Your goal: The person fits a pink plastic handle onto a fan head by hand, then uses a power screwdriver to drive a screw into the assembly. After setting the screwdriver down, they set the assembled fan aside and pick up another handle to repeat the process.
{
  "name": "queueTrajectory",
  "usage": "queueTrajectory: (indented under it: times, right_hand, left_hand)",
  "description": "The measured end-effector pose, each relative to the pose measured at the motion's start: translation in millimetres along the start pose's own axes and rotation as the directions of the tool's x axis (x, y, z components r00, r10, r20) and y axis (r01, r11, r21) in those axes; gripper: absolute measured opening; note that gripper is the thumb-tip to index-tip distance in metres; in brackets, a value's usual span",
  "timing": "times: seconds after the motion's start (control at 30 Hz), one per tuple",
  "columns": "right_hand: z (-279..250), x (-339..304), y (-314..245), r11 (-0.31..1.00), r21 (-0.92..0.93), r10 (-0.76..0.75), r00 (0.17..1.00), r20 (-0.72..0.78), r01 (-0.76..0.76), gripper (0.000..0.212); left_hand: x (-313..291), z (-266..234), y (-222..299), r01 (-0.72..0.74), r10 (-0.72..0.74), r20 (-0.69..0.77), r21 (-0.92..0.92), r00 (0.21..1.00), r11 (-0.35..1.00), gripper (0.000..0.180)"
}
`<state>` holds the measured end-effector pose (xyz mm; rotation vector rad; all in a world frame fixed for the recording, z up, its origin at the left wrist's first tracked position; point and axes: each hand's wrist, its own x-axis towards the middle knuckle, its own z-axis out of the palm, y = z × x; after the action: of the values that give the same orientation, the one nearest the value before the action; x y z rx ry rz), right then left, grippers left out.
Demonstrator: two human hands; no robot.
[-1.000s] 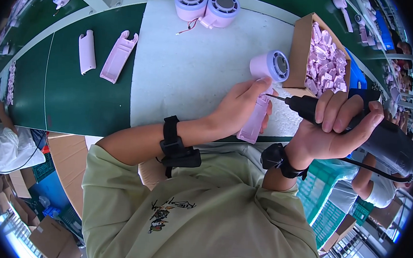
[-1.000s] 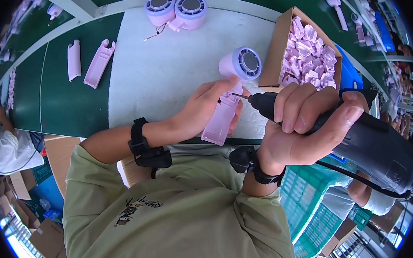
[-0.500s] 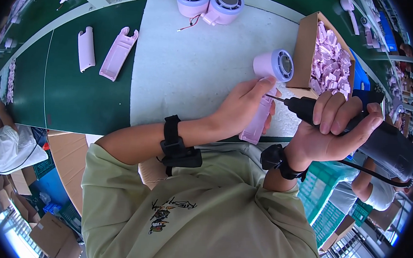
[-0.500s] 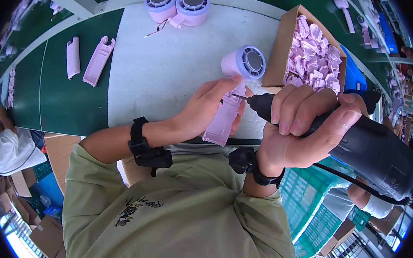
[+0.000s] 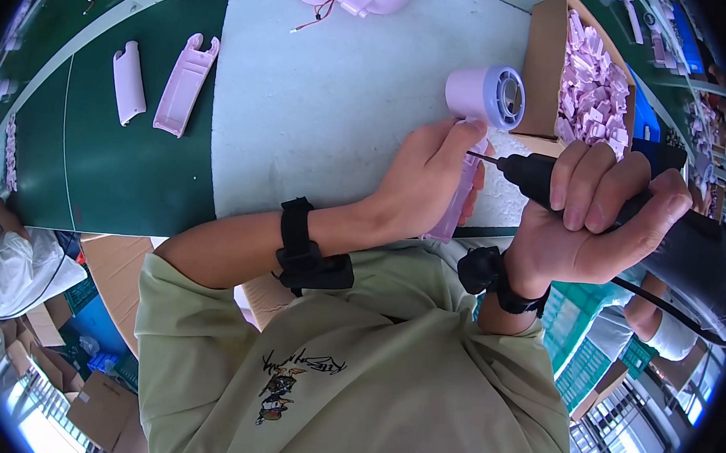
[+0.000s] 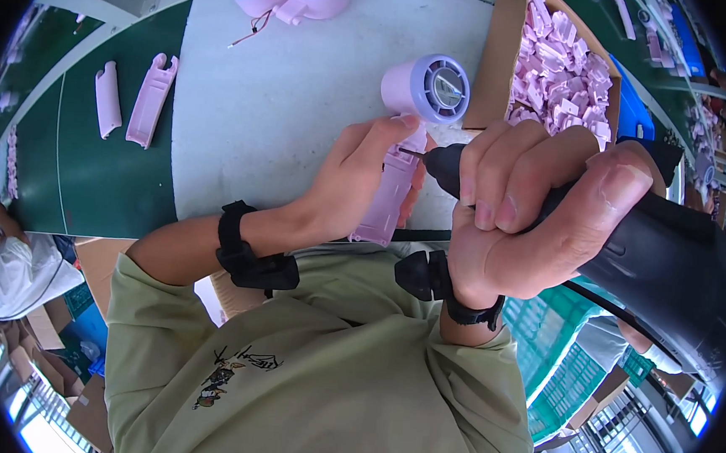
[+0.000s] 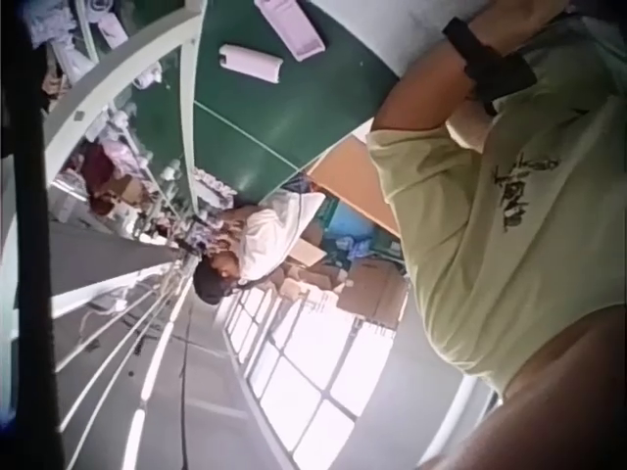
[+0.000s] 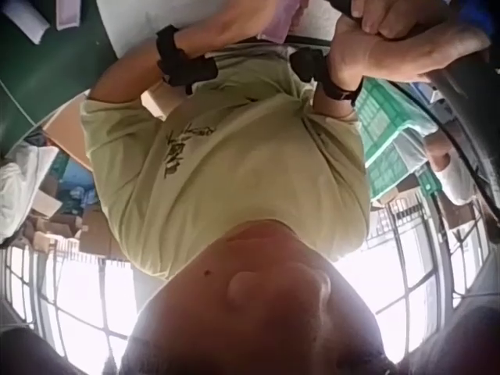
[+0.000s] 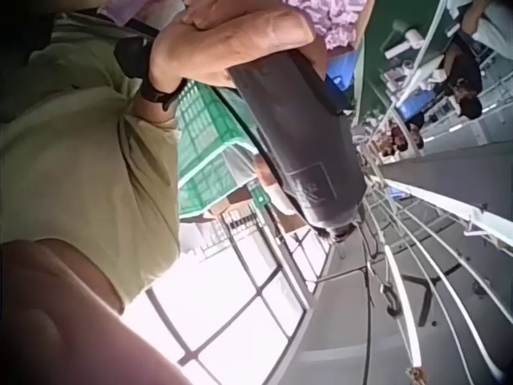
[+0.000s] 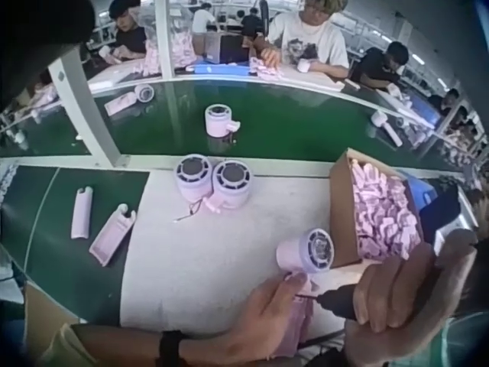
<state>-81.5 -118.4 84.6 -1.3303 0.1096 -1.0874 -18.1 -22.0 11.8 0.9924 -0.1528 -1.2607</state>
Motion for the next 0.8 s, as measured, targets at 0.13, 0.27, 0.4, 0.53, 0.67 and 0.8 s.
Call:
queueTrajectory:
  times: [0.13, 0.27, 0.4, 0.53, 0.67, 0.8]
  right_hand:
    - [-2.6, 1.7, 4.2, 1.0, -0.01, -0.005, 1.0, 0.022, 0.006, 0.026]
    - [10.2, 1.0, 4.5, 0.995, -0.02, -0.098, 0.975, -0.198, 0.096, 0.019]
    - [-9.1, 14.7, -27.7, 0.986, 0.145, -0.064, 0.988, -0.143, 0.085, 0.014]
    - [-67.0, 5.8, -77.6, 0.969, 0.17, -0.127, 0.955, -0.267, 0.176, 0.015]
    - [-107.9, -10.0, -100.0, 0.996, -0.064, -0.079, 0.897, -0.434, 0.056, 0.017]
    - [-132.4, -20.3, -112.8, 0.987, -0.16, -0.065, 0.833, -0.55, -0.029, 0.021]
  left_hand:
    - [2.9, 2.8, 2.8, 0.002, -0.002, -0.019, 0.0, 1.0, 1.0, 0.043]
    - [2.9, -0.5, 4.5, 0.035, -0.035, -0.003, 0.012, 0.999, 0.999, 0.043]
    - [3.4, 2.9, 4.6, 0.008, -0.011, 0.031, 0.095, 0.999, 0.995, 0.044]
    - [9.6, 18.6, 37.8, -0.027, 0.002, 0.076, 0.33, 0.997, 0.944, 0.044]
    - [43.3, 38.5, 99.3, -0.033, 0.017, 0.035, 0.55, 0.999, 0.835, 0.043]
    - [132.3, 42.5, 165.1, -0.02, 0.066, -0.047, 0.649, 0.997, 0.76, 0.043]
